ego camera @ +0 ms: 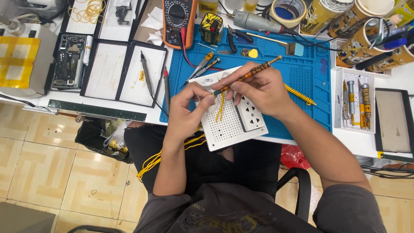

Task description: Wiring a power switch and socket panel by stripping wires and securing them into terminals with a screwdriver.

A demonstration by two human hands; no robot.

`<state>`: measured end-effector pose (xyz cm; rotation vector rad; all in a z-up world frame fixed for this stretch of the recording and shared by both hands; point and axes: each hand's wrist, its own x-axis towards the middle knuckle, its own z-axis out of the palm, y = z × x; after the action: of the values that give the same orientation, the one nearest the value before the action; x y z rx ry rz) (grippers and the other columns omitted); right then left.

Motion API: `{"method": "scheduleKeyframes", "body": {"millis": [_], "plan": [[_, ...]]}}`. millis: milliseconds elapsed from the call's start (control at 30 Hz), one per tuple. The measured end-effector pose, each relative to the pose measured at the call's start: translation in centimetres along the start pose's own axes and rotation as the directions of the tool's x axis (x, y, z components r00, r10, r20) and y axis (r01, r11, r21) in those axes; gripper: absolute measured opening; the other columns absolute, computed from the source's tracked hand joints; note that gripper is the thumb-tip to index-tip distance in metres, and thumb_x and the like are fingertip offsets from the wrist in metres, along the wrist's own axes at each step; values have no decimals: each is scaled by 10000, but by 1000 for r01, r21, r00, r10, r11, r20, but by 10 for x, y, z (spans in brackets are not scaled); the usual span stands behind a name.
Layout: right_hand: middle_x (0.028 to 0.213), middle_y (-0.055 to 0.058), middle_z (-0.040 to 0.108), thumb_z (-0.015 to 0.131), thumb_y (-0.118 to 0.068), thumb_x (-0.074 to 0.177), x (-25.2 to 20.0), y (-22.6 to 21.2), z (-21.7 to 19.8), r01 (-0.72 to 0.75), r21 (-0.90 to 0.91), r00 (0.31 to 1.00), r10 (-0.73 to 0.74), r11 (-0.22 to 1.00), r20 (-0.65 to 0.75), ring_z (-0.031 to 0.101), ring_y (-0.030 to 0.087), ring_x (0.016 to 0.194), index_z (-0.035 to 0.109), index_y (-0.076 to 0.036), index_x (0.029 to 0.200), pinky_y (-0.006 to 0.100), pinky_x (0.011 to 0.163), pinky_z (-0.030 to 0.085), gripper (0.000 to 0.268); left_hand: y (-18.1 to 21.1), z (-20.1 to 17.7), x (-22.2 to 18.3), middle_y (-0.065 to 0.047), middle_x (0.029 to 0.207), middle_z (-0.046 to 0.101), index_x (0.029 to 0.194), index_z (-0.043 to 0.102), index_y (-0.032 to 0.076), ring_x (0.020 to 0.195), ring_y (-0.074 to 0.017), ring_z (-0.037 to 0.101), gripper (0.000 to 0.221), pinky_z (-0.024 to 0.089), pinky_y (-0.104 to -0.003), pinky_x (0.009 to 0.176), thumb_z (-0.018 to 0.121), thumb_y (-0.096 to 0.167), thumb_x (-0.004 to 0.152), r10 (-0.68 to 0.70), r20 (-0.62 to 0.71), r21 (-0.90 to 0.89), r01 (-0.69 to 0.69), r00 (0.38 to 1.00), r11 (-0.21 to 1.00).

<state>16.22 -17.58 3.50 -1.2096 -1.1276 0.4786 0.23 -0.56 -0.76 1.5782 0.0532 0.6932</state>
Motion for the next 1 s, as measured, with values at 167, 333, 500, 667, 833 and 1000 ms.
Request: {"method": "scheduleKeyframes", "body": {"millis": [167,333,500,667,833,1000], "plan": [[1058,197,849,731,-65,1085,-1,2,1,-7,-99,998,1,995,-65,661,91,579,742,6,1126,199,515,519,82,-2,1,0,-83,856,752,1009,808,77,866,-174,616,52,451,-345,863,833,116,1033,35,1,31,-35,999,999],[980,164,858,792,-94,1056,2,-4,2,-45,-182,992,22,982,-127,606,66,519,767,-3,1074,170,475,444,96,4,9,0,-81,854,733,1011,800,88,880,-185,618,47,441,-358,872,824,116,1040,27,5,64,-27,1000,998],[876,143,830,810,-195,1072,0,-3,2,-42,-212,984,3,976,-181,606,85,532,762,-4,1027,213,548,504,202,8,15,-3,-90,873,749,1022,802,84,911,-200,634,74,462,-370,903,815,147,1058,-48,57,72,43,997,996],[812,122,688,533,-254,1210,7,1,-6,-150,-121,952,110,981,-286,682,197,625,613,-46,1022,275,605,547,291,16,20,-3,-54,1071,753,1143,794,125,1097,-268,679,157,480,-430,1013,845,208,1020,28,105,305,-59,994,951],[819,21,619,450,-311,1210,18,1,-26,-598,-390,779,394,700,-488,581,152,646,551,-143,984,313,527,548,300,10,21,-2,-10,1140,682,1228,742,174,1085,-188,639,181,458,-378,1008,757,300,1099,68,6,524,-61,998,849],[826,-7,591,615,-452,1206,19,8,-24,-596,-703,752,576,388,-320,545,194,730,539,-153,946,431,648,383,404,6,12,1,-48,1241,735,1359,676,153,1179,-225,640,230,479,-391,997,566,245,1181,-14,-8,544,16,1000,839]]}}
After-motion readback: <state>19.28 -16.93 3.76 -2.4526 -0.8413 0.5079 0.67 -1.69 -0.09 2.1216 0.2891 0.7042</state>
